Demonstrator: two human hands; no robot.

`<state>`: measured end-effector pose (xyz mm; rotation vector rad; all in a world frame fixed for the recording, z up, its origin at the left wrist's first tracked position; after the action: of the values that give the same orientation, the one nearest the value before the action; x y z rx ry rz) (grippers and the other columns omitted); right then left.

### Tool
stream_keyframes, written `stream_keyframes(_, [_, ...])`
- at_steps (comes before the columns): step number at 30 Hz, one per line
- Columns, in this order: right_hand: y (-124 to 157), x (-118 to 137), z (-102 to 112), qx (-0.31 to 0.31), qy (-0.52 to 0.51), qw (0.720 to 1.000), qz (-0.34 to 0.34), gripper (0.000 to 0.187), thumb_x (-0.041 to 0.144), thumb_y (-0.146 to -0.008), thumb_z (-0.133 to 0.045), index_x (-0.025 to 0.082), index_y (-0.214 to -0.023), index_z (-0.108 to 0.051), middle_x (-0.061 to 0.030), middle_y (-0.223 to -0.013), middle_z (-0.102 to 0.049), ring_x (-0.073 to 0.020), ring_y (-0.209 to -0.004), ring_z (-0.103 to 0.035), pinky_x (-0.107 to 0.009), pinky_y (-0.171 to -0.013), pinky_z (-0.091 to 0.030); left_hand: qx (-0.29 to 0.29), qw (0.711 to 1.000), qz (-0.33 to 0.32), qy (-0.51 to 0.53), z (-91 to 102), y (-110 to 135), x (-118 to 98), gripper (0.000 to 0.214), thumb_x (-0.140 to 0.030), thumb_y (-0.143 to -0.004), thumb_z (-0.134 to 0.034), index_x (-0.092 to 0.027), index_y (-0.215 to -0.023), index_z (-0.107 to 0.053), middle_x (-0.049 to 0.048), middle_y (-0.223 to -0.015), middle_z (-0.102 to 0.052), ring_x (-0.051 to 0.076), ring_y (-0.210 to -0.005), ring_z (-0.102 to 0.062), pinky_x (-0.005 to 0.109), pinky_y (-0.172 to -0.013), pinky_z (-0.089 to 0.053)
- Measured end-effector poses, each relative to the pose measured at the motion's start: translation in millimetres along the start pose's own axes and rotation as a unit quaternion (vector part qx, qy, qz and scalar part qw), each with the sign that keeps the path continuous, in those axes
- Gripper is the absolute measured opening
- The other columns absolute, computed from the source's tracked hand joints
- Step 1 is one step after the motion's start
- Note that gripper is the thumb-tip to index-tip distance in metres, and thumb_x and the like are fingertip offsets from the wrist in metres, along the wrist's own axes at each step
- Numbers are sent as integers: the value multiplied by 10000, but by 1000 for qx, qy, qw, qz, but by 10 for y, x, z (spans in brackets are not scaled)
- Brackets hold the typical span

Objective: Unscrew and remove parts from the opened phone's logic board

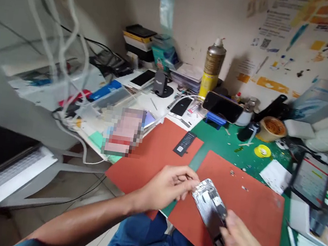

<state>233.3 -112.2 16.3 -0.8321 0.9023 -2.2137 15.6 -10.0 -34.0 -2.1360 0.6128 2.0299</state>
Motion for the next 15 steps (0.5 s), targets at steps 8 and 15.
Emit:
stream_keyframes(8, [-439, 763, -325, 120, 128, 970, 171, 168, -11, -983, -624, 87, -1015, -757, -172, -1066, -859, -309, -1151, -817, -385, -988, -705, 53, 998, 16, -19, -71, -62, 165, 361, -522, -1021, -703, -190, -1139, -782, -15, -733, -674, 72, -481, -506, 207, -473, -425])
stream_keyframes(15, [-428, 703, -367, 119, 150, 959, 207, 178, -3, -978, -627, 73, -987, -788, -173, -1035, -860, -336, -1151, -813, -403, -981, -708, 67, 868, -246, -425, -152, 71, -316, 291, -326, -1118, -562, -232, -1368, -678, 108, -1449, -707, 271, -1369, -648, 460, -1139, -564])
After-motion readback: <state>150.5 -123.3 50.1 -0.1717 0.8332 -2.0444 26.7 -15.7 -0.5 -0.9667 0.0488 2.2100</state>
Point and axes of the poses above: each hand's wrist, its own y-axis away from the middle knuckle, its own z-axis out of the back of the hand, x = y × z, the point moved 9 cm from there along -y, towards the middle knuckle
